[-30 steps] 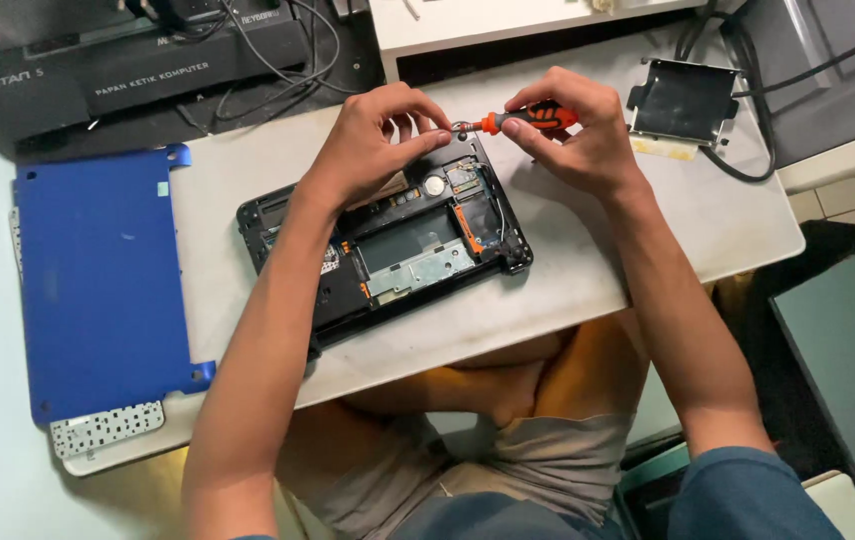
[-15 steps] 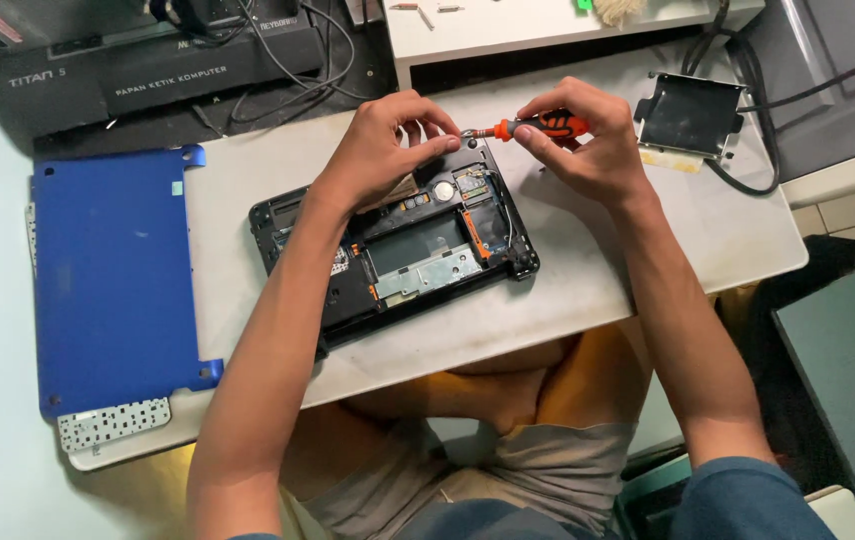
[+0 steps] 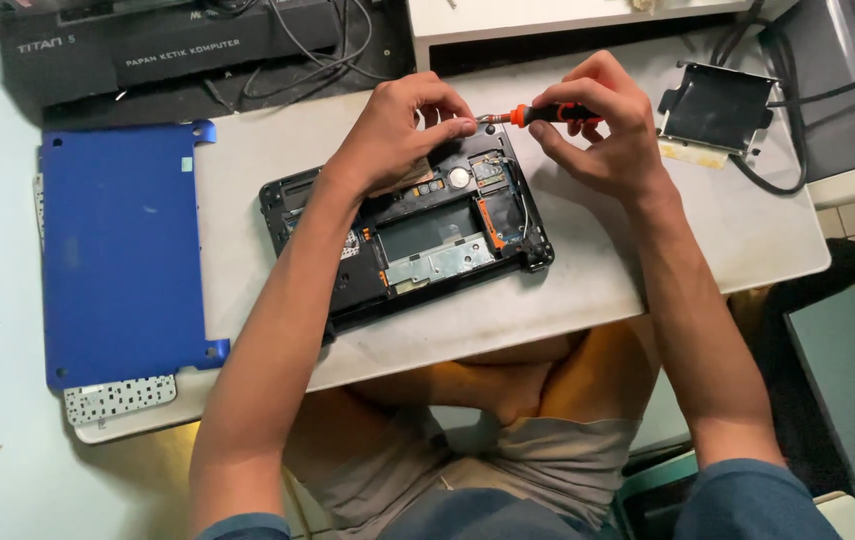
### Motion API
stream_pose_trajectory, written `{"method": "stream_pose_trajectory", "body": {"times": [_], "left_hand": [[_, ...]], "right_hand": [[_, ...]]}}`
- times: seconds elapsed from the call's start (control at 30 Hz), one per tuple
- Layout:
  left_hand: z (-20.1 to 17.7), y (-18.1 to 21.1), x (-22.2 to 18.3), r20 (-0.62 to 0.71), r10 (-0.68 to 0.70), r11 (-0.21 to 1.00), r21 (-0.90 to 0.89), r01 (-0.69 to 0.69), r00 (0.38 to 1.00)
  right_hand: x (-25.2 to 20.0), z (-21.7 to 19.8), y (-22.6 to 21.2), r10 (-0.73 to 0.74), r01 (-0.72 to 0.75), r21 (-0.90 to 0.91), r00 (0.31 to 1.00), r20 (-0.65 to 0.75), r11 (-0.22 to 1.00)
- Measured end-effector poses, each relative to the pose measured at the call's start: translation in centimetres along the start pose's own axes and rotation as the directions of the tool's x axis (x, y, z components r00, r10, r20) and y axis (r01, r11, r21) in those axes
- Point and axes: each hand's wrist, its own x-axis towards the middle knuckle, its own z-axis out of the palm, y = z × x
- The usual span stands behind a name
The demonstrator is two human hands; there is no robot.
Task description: The person removes screws from the back of a blue laptop, detaches the battery connector, and removes the old battery. They then install a new battery, reconnect the connector, and reattach the back cover with screws.
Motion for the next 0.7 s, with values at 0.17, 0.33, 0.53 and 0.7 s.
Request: {"method": "stream_pose_trajectory", "body": {"times": [0.17,0.33,0.53,0.7], "left_hand": [[0.3,-0.7,0.1,0.005,0.057,0.998,0.035,-0.058,0.998],[0.5,-1.1,0.3,-0.003,0.106,0.993,0.046,-0.106,0.994],[0.3,0.4,0.1,-0.051,0.110,0.993,0.043,-0.107,0.993],[0.3,2.1,0.0,-0.048,0.155,0.988,0.013,-0.155,0.987]], "right_hand": [[-0.1,0.3,-0.1,-0.068,0.067,-0.032,0.998,-0.019,0.997],[-0.1,0.4,-0.1,-0.040,0.040,-0.035,0.999,-0.021,0.999],[-0.5,0.5,0.8,-0.112,0.111,-0.035,0.994,-0.010,0.993],[-0.6,0.8,0.0,0.188,-0.195,0.142,0.980,0.060,0.971]]}}
